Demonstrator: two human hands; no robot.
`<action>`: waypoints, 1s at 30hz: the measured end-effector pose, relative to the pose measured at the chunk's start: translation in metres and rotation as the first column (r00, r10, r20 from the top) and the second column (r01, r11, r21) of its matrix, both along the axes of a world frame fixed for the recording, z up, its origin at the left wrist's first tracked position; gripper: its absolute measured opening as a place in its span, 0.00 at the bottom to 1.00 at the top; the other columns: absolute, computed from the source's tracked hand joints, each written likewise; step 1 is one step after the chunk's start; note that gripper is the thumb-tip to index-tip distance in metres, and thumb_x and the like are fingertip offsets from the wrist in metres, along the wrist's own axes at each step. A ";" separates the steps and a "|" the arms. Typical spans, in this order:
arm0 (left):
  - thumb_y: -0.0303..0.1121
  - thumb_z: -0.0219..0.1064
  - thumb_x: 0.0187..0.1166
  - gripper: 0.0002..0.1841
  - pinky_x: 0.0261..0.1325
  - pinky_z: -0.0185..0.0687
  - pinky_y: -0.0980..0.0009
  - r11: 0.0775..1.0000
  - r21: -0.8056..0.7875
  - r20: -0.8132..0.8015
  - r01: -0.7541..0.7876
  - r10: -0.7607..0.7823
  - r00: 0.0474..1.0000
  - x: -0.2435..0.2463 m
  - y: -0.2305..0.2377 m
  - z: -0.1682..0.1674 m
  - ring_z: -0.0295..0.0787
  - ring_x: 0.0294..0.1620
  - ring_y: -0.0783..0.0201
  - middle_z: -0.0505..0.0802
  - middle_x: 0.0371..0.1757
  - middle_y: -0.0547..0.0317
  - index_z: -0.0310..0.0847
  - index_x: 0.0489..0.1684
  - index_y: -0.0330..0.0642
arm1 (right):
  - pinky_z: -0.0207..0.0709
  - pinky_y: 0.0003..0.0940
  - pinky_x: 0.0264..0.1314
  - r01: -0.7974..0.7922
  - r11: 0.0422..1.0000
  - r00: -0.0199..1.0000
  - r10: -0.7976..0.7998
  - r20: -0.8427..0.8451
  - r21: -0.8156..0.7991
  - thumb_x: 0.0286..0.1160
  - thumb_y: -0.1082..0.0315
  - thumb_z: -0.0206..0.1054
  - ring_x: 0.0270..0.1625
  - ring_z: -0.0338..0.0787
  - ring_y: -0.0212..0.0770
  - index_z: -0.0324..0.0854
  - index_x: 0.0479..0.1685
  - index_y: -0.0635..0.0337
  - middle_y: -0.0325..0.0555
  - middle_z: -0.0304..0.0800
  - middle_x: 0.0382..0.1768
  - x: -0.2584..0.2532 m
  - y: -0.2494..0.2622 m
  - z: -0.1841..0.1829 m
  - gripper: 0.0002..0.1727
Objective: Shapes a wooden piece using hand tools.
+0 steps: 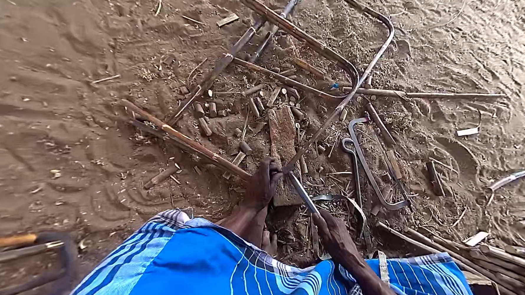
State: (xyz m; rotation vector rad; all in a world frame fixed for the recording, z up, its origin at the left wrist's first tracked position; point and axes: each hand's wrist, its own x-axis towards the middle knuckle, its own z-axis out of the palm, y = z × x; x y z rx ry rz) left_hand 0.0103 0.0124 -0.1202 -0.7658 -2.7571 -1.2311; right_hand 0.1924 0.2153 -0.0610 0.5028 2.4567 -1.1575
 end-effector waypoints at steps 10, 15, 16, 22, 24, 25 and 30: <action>0.28 0.63 0.84 0.09 0.74 0.78 0.49 0.821 -0.566 -0.101 0.072 -0.156 0.983 0.006 -0.022 0.005 0.93 0.51 0.44 0.94 0.43 0.41 0.86 0.49 0.31 | 0.70 0.36 0.21 0.111 0.931 0.985 -0.150 -0.087 -0.347 0.87 0.35 0.47 0.17 0.71 0.35 0.82 0.36 0.51 0.35 0.70 0.16 0.015 0.009 -0.014 0.30; 0.26 0.63 0.82 0.07 0.73 0.78 0.48 0.833 -0.552 -0.145 0.031 -0.132 0.981 0.010 -0.020 0.002 0.93 0.49 0.44 0.94 0.41 0.42 0.86 0.45 0.31 | 0.74 0.42 0.25 0.082 0.975 0.997 -0.081 0.015 -0.205 0.83 0.28 0.44 0.19 0.75 0.38 0.82 0.31 0.48 0.36 0.73 0.16 0.005 0.005 -0.015 0.36; 0.25 0.63 0.82 0.07 0.73 0.78 0.48 0.832 -0.554 -0.138 0.033 -0.130 0.982 0.009 -0.019 0.002 0.93 0.49 0.43 0.94 0.41 0.41 0.86 0.46 0.31 | 0.73 0.41 0.24 0.073 0.974 0.997 -0.078 -0.012 -0.214 0.83 0.28 0.44 0.19 0.75 0.38 0.81 0.31 0.48 0.36 0.72 0.16 0.004 0.003 -0.009 0.36; 0.25 0.64 0.81 0.08 0.73 0.79 0.48 0.833 -0.551 -0.112 0.045 -0.127 0.986 0.010 -0.021 0.002 0.93 0.50 0.41 0.94 0.42 0.40 0.86 0.48 0.29 | 0.76 0.42 0.26 -0.024 0.995 0.998 0.018 -0.058 -0.094 0.86 0.31 0.40 0.21 0.78 0.37 0.81 0.34 0.52 0.37 0.74 0.17 0.004 -0.003 0.002 0.36; 0.30 0.65 0.84 0.10 0.74 0.79 0.49 0.821 -0.570 -0.105 0.037 -0.117 0.988 0.009 -0.018 0.007 0.93 0.51 0.43 0.94 0.43 0.41 0.86 0.47 0.31 | 0.79 0.47 0.31 0.041 0.995 0.991 -0.029 0.127 -0.091 0.86 0.31 0.40 0.25 0.81 0.41 0.83 0.36 0.52 0.41 0.77 0.21 -0.006 0.005 0.002 0.37; 0.31 0.65 0.84 0.10 0.74 0.78 0.49 0.814 -0.580 -0.098 0.041 -0.120 0.988 0.006 -0.019 0.011 0.93 0.52 0.44 0.94 0.43 0.42 0.86 0.48 0.31 | 0.77 0.44 0.29 0.075 0.990 0.994 -0.066 0.084 -0.116 0.87 0.32 0.41 0.22 0.79 0.40 0.83 0.34 0.52 0.39 0.76 0.20 -0.009 0.004 0.012 0.36; 0.28 0.63 0.84 0.11 0.76 0.76 0.47 0.801 -0.592 -0.040 0.090 -0.141 0.989 0.011 -0.020 0.008 0.91 0.57 0.41 0.94 0.50 0.39 0.85 0.54 0.30 | 0.72 0.28 0.19 -0.009 0.970 0.890 -0.102 -0.444 -0.242 0.87 0.31 0.41 0.17 0.73 0.26 0.77 0.28 0.51 0.31 0.71 0.15 0.011 -0.009 0.024 0.36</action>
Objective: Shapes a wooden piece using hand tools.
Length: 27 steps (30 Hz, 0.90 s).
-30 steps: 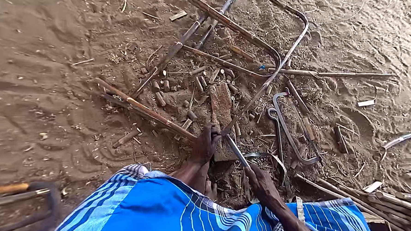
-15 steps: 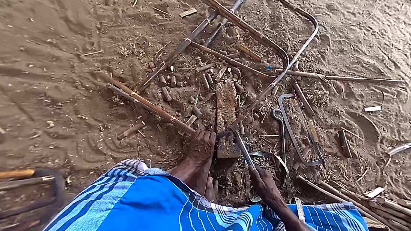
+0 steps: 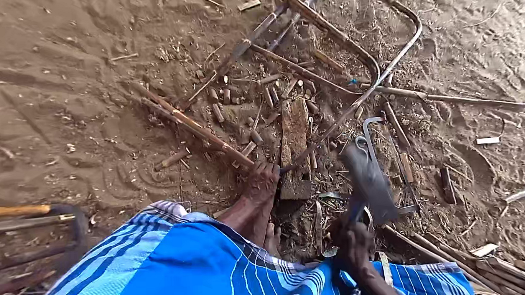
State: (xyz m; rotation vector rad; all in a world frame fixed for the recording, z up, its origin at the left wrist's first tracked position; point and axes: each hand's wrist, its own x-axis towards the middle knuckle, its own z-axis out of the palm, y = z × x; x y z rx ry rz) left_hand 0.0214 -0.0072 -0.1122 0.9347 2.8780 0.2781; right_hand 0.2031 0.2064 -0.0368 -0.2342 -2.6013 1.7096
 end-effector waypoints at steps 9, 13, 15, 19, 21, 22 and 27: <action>0.25 0.62 0.82 0.09 0.74 0.77 0.49 1.000 -0.015 0.039 -0.012 0.013 0.999 -0.002 0.003 0.006 0.92 0.54 0.44 0.94 0.47 0.41 0.86 0.51 0.31 | 0.68 0.26 0.17 0.030 0.998 0.999 -0.031 -0.013 -0.060 0.84 0.28 0.42 0.16 0.70 0.25 0.76 0.28 0.48 0.29 0.69 0.15 -0.006 0.001 0.021 0.36; 0.29 0.62 0.84 0.10 0.78 0.75 0.52 0.997 -0.067 0.063 -0.040 0.044 0.997 -0.005 0.008 0.018 0.91 0.57 0.46 0.94 0.49 0.44 0.87 0.53 0.33 | 0.80 0.50 0.34 -0.069 0.994 0.844 0.012 0.535 0.085 0.85 0.31 0.43 0.26 0.82 0.42 0.85 0.36 0.54 0.42 0.79 0.22 -0.017 0.019 -0.018 0.38; 0.28 0.62 0.84 0.11 0.76 0.76 0.51 0.998 -0.061 0.046 -0.032 0.035 0.998 -0.012 0.005 0.013 0.92 0.56 0.46 0.94 0.48 0.44 0.87 0.53 0.34 | 0.76 0.41 0.26 -0.020 0.997 0.882 -0.016 0.471 0.070 0.86 0.33 0.44 0.20 0.77 0.37 0.83 0.30 0.52 0.37 0.76 0.18 -0.027 0.017 0.010 0.35; 0.25 0.63 0.82 0.10 0.76 0.76 0.48 0.999 0.006 0.063 -0.037 0.037 0.997 -0.006 0.006 0.006 0.91 0.57 0.42 0.94 0.49 0.40 0.87 0.53 0.31 | 0.72 0.26 0.21 0.053 0.990 0.996 -0.062 -0.068 -0.130 0.84 0.31 0.50 0.18 0.73 0.24 0.79 0.27 0.49 0.27 0.73 0.16 -0.004 0.010 -0.008 0.33; 0.27 0.63 0.83 0.10 0.77 0.76 0.48 0.999 0.010 0.060 -0.045 0.045 0.997 -0.005 0.006 0.010 0.91 0.59 0.43 0.94 0.50 0.41 0.87 0.54 0.32 | 0.79 0.43 0.31 -0.031 0.999 0.956 0.026 0.292 0.011 0.88 0.35 0.44 0.24 0.80 0.37 0.84 0.32 0.56 0.39 0.78 0.20 -0.007 0.019 -0.023 0.36; 0.28 0.64 0.83 0.11 0.78 0.76 0.49 0.999 0.002 0.055 -0.051 0.051 0.997 -0.005 0.006 0.011 0.91 0.60 0.44 0.94 0.51 0.42 0.87 0.54 0.33 | 0.78 0.45 0.32 -0.023 1.000 0.892 0.014 0.452 0.014 0.89 0.36 0.42 0.24 0.80 0.39 0.83 0.33 0.57 0.41 0.77 0.20 -0.017 0.022 -0.017 0.36; 0.25 0.62 0.82 0.12 0.76 0.76 0.46 0.999 -0.025 0.108 -0.033 0.035 0.994 -0.002 0.006 0.009 0.89 0.61 0.40 0.93 0.54 0.38 0.86 0.57 0.32 | 0.65 0.22 0.16 0.155 0.926 0.982 -0.182 -0.045 -0.345 0.81 0.29 0.52 0.14 0.69 0.22 0.75 0.19 0.41 0.23 0.70 0.13 -0.016 0.006 0.038 0.31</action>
